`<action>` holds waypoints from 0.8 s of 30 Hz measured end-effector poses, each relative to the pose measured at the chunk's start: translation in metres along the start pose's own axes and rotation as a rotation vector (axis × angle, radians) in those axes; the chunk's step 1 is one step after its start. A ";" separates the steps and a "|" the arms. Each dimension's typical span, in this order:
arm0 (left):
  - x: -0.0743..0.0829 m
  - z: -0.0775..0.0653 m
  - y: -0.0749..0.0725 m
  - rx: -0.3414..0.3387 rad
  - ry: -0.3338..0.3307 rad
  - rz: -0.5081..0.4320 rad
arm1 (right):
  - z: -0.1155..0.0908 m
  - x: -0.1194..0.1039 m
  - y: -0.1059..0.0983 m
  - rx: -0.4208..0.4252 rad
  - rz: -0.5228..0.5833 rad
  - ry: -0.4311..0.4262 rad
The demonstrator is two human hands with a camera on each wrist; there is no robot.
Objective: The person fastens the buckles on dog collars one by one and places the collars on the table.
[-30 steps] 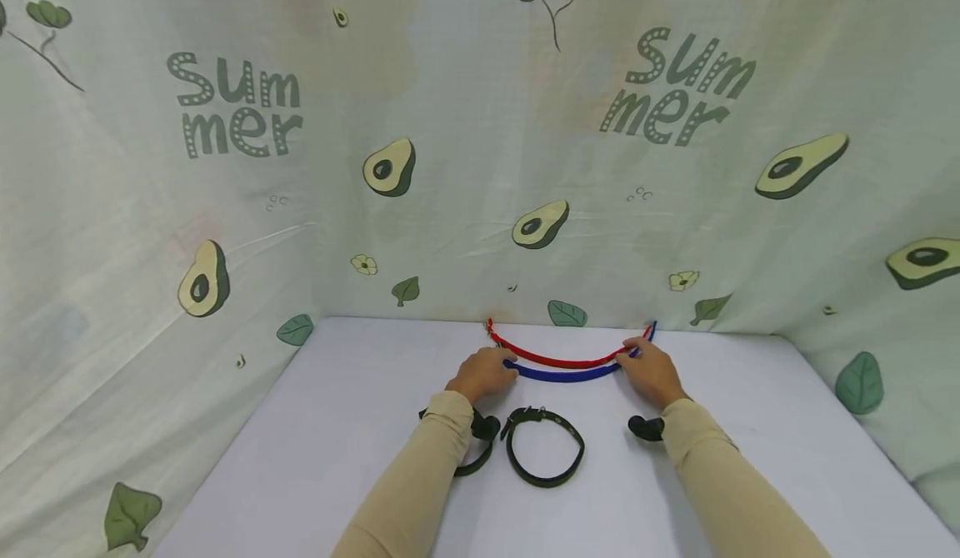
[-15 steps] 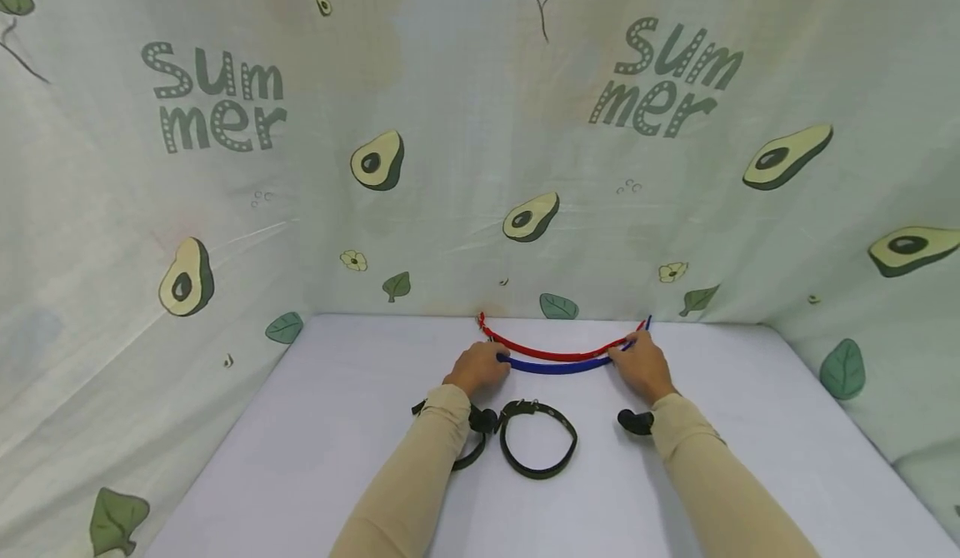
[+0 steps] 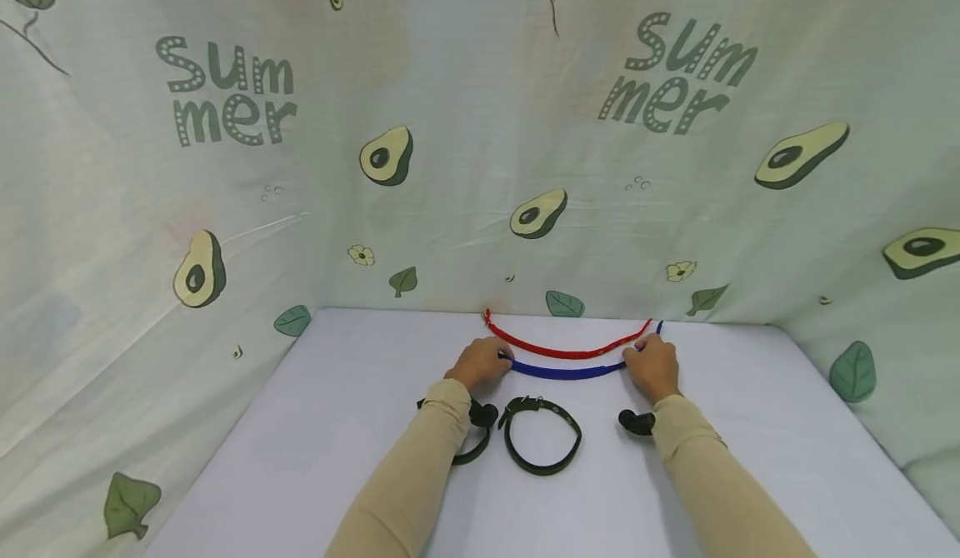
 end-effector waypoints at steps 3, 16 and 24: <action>0.003 0.001 -0.004 0.008 0.025 -0.003 | 0.000 -0.001 -0.005 0.028 0.016 -0.010; 0.002 -0.013 -0.010 0.083 0.064 -0.038 | -0.013 0.005 -0.008 0.052 0.192 0.051; 0.002 -0.038 -0.015 0.169 0.124 -0.230 | -0.030 0.012 -0.009 0.006 0.205 0.095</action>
Point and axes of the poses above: each hand's wrist, its own z-axis towards the middle knuckle, its own y-axis out of the palm, x = y × z, the point moved 10 cm from there along z, towards the middle knuckle
